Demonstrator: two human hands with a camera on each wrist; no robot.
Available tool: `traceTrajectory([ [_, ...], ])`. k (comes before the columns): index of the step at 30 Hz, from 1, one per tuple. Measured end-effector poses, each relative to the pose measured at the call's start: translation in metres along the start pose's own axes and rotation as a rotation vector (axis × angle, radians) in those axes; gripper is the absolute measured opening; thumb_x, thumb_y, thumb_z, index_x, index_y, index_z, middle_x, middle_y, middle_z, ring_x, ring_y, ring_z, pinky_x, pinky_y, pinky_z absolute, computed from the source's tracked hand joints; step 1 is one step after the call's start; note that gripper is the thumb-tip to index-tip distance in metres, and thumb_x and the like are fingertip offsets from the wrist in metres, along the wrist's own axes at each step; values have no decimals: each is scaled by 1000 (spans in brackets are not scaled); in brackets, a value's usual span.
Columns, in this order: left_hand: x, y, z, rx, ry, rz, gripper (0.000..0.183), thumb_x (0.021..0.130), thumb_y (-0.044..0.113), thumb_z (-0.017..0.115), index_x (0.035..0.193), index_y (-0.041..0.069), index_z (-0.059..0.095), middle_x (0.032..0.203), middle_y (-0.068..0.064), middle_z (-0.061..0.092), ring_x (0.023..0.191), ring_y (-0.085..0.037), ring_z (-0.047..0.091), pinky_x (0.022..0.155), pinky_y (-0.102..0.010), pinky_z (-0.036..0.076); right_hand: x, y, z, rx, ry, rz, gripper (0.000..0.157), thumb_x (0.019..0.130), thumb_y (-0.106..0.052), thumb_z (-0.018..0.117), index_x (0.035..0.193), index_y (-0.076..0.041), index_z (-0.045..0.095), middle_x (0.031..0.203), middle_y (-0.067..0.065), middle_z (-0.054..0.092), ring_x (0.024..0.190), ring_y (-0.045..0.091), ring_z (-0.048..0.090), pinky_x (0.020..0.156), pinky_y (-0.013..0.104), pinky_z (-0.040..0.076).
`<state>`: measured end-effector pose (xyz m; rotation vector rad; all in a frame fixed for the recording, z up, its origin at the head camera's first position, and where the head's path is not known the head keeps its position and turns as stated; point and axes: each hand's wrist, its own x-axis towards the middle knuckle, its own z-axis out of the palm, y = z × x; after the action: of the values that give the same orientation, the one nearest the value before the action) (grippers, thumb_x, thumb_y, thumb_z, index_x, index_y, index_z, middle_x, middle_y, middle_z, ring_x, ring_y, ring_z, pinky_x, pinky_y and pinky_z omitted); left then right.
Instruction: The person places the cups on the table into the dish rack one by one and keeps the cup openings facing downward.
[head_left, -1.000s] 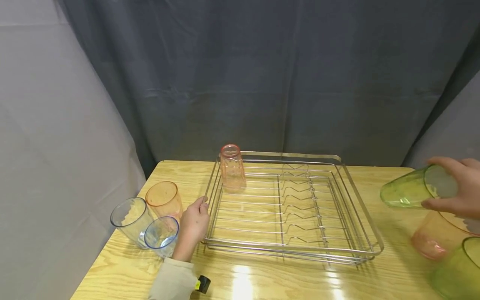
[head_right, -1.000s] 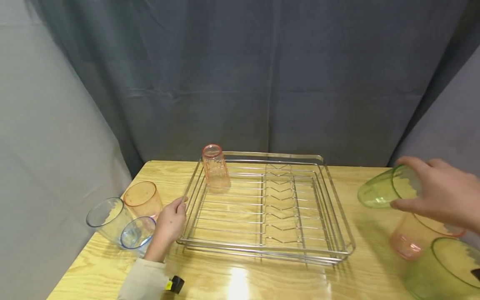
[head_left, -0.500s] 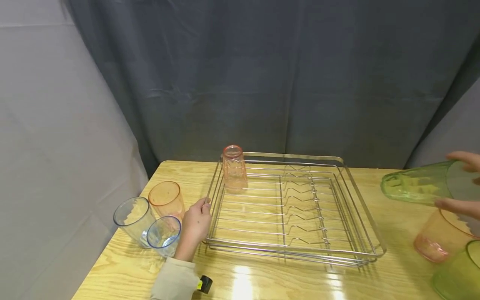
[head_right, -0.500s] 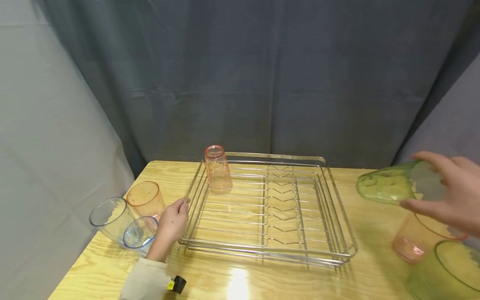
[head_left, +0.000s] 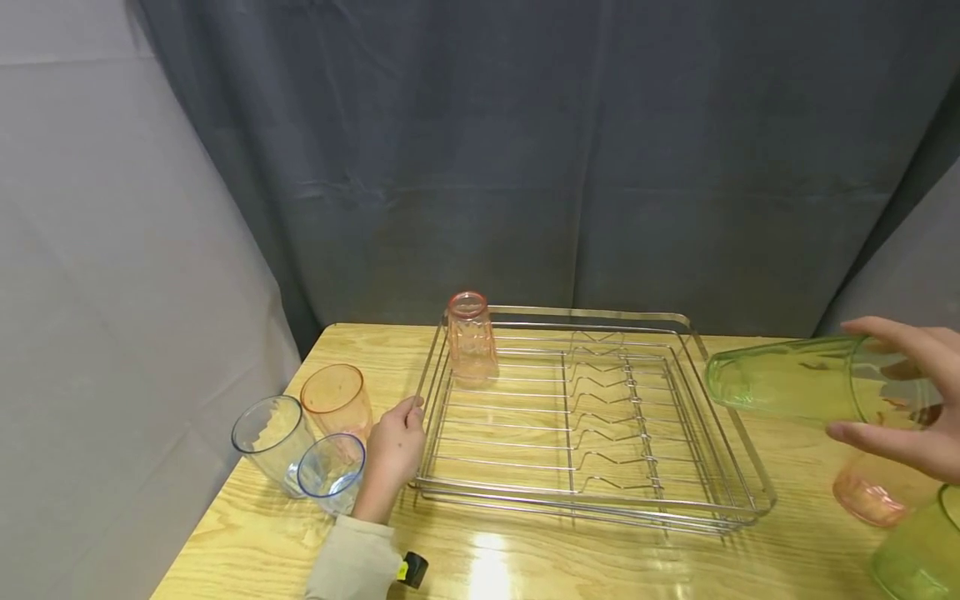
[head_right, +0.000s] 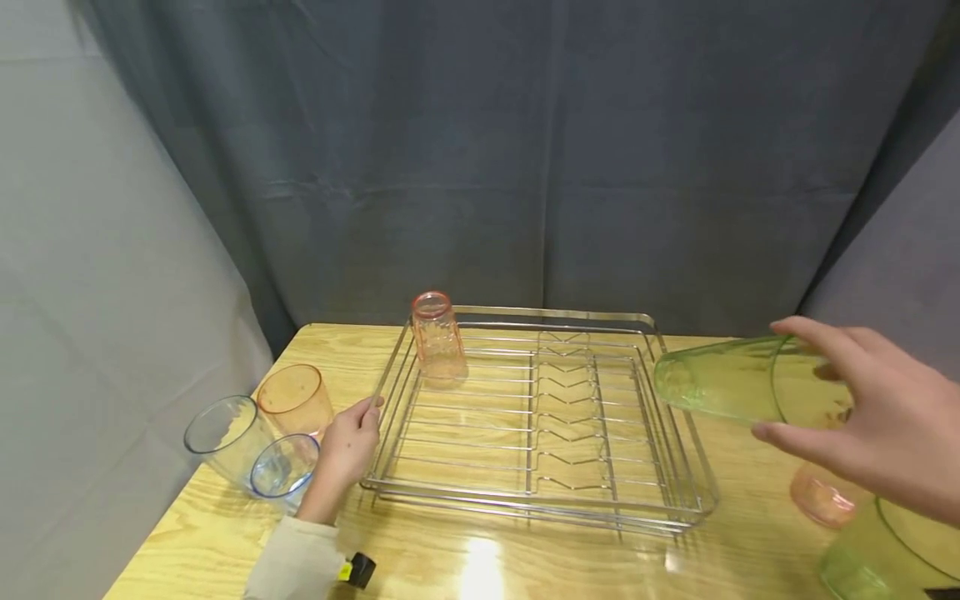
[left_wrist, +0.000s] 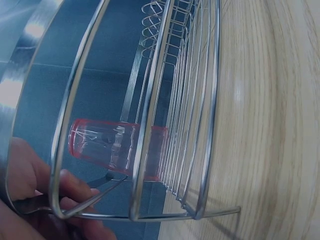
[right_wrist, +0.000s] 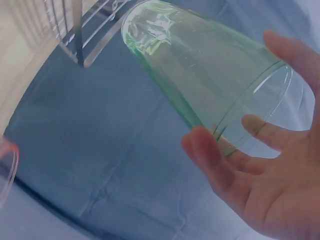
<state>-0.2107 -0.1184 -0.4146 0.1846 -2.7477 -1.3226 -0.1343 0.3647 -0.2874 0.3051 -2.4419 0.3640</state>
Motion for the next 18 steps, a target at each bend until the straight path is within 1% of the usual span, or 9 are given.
traceTrajectory([
  [1, 0, 0, 0, 3, -2, -1, 42, 106, 22, 38, 142, 8, 54, 93, -17, 70, 44, -12, 32, 45, -29, 34, 0, -4, 1, 8, 2, -16, 116, 40, -39, 99, 138, 0, 51, 108, 37, 56, 70, 36, 60, 53, 10, 39],
  [2, 0, 0, 0, 4, -5, -2, 42, 106, 23, 37, 142, 8, 54, 90, -18, 69, 43, -12, 31, 44, -28, 34, 0, -7, 1, 23, -4, -25, 114, 41, -37, 99, 138, 0, 52, 108, 36, 56, 71, 34, 59, 50, 6, 31],
  [3, 0, 1, 0, 5, -6, -4, 42, 106, 23, 37, 142, 9, 54, 90, -19, 68, 43, -12, 31, 43, -27, 33, 0, -12, 1, 33, -27, -19, 112, 44, -37, 98, 139, -1, 50, 110, 36, 55, 70, 35, 60, 48, 9, 32],
  [6, 0, 1, 0, 8, -4, 6, 42, 106, 23, 37, 142, 8, 54, 112, -22, 70, 45, -13, 33, 45, -28, 34, 0, -20, 4, 59, -117, 32, 110, 51, -26, 98, 146, -6, 45, 120, 34, 52, 81, 36, 60, 47, 14, 37],
  [9, 0, 0, 1, 6, -5, 4, 43, 106, 23, 37, 143, 8, 53, 124, -21, 67, 47, -14, 34, 48, -30, 36, 1, -28, 6, 81, -207, 85, 107, 59, -26, 96, 150, -11, 40, 129, 32, 49, 92, 43, 56, 50, 19, 42],
  [12, -1, -1, 0, 0, -10, -5, 43, 106, 24, 37, 143, 8, 53, 116, -22, 69, 45, -13, 33, 47, -30, 36, 3, -34, 7, 115, -238, 95, 101, 62, -30, 94, 148, -15, 42, 129, 26, 52, 100, 11, 58, 53, 17, 45],
  [15, -2, -1, -1, -7, -11, -11, 43, 106, 24, 38, 143, 8, 52, 116, -21, 69, 44, -12, 32, 47, -30, 36, 4, -40, 8, 165, -242, 95, 97, 64, -30, 94, 146, -18, 45, 129, 22, 54, 96, -22, 43, 56, 15, 46],
  [16, -2, 0, -1, -6, -8, -5, 43, 106, 23, 38, 143, 7, 53, 114, -22, 70, 44, -13, 32, 47, -30, 36, 3, -41, 9, 184, -244, 98, 96, 64, -30, 94, 146, -19, 45, 129, 20, 55, 92, -29, 36, 56, 15, 47],
  [18, -2, 1, -1, -6, -6, -1, 43, 106, 23, 38, 143, 7, 53, 113, -20, 71, 44, -13, 32, 47, -30, 36, 1, -45, 9, 221, -257, 110, 96, 65, -28, 93, 147, -21, 44, 133, 19, 53, 90, -28, 39, 57, 17, 48],
])
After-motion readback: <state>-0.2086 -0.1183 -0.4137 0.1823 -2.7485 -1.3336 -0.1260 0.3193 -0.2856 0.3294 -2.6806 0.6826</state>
